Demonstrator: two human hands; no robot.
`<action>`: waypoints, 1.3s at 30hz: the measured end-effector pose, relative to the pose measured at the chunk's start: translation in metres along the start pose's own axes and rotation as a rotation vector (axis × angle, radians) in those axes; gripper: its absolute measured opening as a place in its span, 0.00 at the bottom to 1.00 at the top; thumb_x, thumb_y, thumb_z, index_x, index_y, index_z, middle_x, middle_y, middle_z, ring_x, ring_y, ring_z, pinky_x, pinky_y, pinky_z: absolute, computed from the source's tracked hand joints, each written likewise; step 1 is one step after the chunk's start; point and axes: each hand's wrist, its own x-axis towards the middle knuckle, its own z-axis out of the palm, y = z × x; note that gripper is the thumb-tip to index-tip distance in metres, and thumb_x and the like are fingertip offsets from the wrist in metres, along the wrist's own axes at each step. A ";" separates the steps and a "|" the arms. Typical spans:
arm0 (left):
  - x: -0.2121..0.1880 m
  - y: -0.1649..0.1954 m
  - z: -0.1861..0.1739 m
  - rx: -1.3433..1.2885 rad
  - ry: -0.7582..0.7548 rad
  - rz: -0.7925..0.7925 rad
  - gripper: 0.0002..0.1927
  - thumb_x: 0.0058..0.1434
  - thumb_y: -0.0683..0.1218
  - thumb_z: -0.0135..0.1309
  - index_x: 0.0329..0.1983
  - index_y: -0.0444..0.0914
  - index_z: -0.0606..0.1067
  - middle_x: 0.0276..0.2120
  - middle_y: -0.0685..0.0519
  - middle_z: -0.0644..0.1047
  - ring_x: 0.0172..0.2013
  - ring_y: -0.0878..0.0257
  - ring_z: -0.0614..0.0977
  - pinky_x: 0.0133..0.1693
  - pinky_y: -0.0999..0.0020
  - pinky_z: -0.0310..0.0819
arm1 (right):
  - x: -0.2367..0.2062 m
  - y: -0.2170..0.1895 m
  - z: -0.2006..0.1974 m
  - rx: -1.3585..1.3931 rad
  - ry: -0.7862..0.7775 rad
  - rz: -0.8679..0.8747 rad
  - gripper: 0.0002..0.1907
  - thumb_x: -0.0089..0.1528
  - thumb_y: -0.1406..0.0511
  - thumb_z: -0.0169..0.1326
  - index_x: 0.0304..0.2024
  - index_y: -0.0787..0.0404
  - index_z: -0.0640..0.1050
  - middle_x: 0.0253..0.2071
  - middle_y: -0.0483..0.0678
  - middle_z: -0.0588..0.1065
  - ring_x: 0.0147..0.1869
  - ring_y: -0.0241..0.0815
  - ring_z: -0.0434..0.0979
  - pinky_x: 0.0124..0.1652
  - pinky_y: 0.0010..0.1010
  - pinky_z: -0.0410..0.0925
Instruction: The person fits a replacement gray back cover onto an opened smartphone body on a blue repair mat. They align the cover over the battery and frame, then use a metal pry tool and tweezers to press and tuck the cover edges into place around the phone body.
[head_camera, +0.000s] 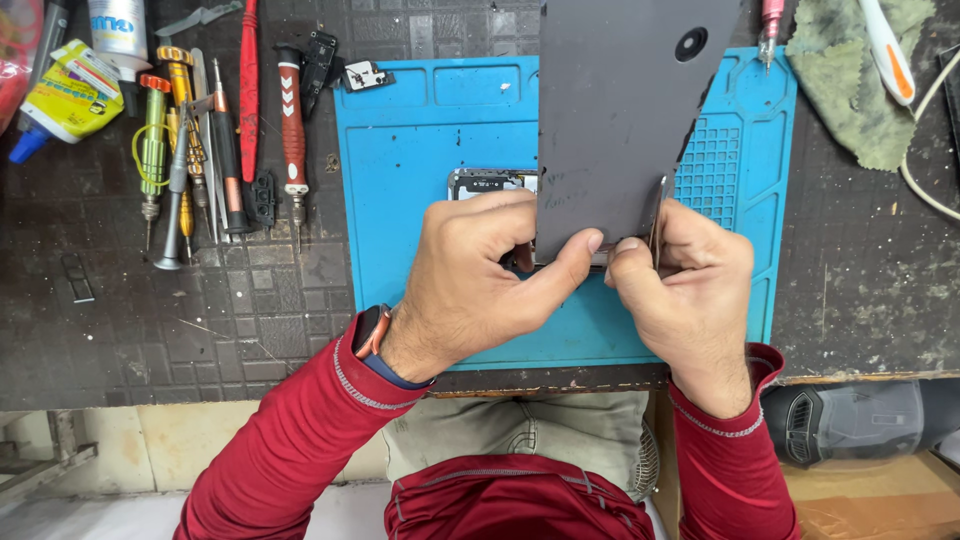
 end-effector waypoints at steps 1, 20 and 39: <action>0.000 0.000 0.000 -0.005 0.003 0.000 0.07 0.61 0.43 0.65 0.31 0.35 0.80 0.21 0.54 0.75 0.19 0.68 0.73 0.23 0.71 0.63 | 0.000 0.000 0.000 -0.003 -0.002 -0.002 0.05 0.66 0.74 0.50 0.39 0.69 0.77 0.31 0.41 0.75 0.33 0.24 0.71 0.33 0.18 0.65; -0.001 -0.002 0.002 0.017 0.038 0.006 0.10 0.60 0.44 0.66 0.28 0.35 0.78 0.21 0.54 0.74 0.19 0.67 0.72 0.23 0.71 0.63 | 0.001 0.000 0.005 -0.001 0.018 0.034 0.05 0.69 0.72 0.50 0.41 0.68 0.77 0.29 0.39 0.74 0.29 0.23 0.66 0.28 0.17 0.60; 0.000 0.001 0.000 0.130 0.158 0.150 0.07 0.62 0.41 0.66 0.37 0.34 0.80 0.28 0.51 0.78 0.26 0.61 0.76 0.30 0.68 0.68 | 0.002 -0.002 0.005 0.223 0.049 -0.008 0.08 0.71 0.74 0.45 0.53 0.66 0.69 0.29 0.41 0.67 0.26 0.27 0.62 0.25 0.21 0.58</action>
